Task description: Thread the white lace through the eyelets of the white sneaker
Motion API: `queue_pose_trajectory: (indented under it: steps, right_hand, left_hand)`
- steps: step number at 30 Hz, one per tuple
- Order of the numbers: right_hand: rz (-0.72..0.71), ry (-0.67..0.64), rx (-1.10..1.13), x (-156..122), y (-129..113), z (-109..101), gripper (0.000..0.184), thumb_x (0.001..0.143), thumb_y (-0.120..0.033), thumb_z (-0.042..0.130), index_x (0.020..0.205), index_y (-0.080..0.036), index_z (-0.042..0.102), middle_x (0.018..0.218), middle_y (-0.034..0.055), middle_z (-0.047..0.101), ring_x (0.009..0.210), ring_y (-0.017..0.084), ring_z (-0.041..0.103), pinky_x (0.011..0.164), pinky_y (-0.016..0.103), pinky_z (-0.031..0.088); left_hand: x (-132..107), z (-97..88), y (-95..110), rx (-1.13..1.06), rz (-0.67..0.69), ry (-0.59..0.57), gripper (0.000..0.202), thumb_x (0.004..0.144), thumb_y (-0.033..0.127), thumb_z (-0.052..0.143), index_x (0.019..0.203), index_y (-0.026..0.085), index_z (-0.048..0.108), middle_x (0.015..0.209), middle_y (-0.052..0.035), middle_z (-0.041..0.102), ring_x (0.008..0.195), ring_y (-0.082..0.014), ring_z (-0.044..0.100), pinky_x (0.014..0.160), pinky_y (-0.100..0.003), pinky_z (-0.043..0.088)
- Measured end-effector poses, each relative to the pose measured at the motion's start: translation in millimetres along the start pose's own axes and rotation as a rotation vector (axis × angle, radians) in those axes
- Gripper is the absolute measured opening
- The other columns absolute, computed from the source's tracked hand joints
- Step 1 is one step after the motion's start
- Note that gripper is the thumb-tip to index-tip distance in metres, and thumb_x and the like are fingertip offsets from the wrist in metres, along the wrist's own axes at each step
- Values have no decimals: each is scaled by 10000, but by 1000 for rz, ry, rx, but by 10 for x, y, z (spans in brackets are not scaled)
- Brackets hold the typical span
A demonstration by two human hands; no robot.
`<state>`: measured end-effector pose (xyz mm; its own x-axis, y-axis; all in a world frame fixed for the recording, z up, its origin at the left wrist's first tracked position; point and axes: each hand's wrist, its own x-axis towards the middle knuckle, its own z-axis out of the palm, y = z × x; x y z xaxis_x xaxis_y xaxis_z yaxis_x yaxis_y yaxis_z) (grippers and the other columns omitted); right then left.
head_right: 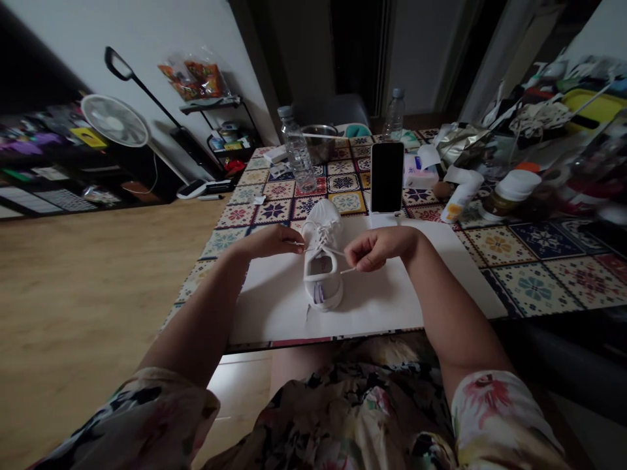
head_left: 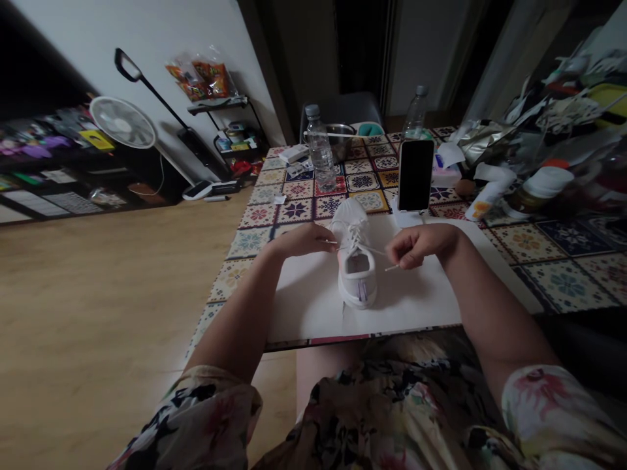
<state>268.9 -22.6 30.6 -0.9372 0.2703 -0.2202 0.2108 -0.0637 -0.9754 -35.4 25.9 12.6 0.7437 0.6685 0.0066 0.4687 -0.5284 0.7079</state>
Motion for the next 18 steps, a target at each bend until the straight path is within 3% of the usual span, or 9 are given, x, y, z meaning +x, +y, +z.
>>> queue_pose_trajectory:
  steps: [4,6,9,13,18]
  right_hand:
    - [73,197,60,104,60,0,378,872,-546,652,872,-178,562,577,-67,543,368,17,340,348,152,182]
    - [91,298,53,143,86,-21,380,875,-552,643,944,-194,536,589,-64,582,349,23,358,343,156,195]
    - [100,323,5,184,106,-41,417,805,-523,732,980,-191,550,597,-65,595,389,48,432,370,167,264]
    - [56,345,-105,210,98,-43,350,721,-431,814,840,-149,647,637,-57,579,536,62,493,518,198,375]
    - [-155,424,-232,206,57,-54,228,723,-364,820,739,-153,736,751,-13,651,732,112,566,743,278,438]
  left_hand:
    - [-15,11,34,-69,35,-14,209,708,405,755,693,196,755,581,26,624,540,-117,514,542,-198,341]
    - [-22,17,39,-93,55,-28,212,720,404,747,714,193,756,603,21,640,552,-117,522,551,-197,349]
    - [-30,18,32,-89,36,-81,239,776,409,698,737,179,751,621,7,634,571,-119,512,568,-205,358]
    - [-40,-26,38,-120,64,-152,226,816,382,678,772,172,750,664,-25,645,608,-133,542,613,-220,409]
    - [-47,-87,91,-209,258,-146,128,787,317,744,760,194,766,950,-118,721,916,-211,653,863,-303,485]
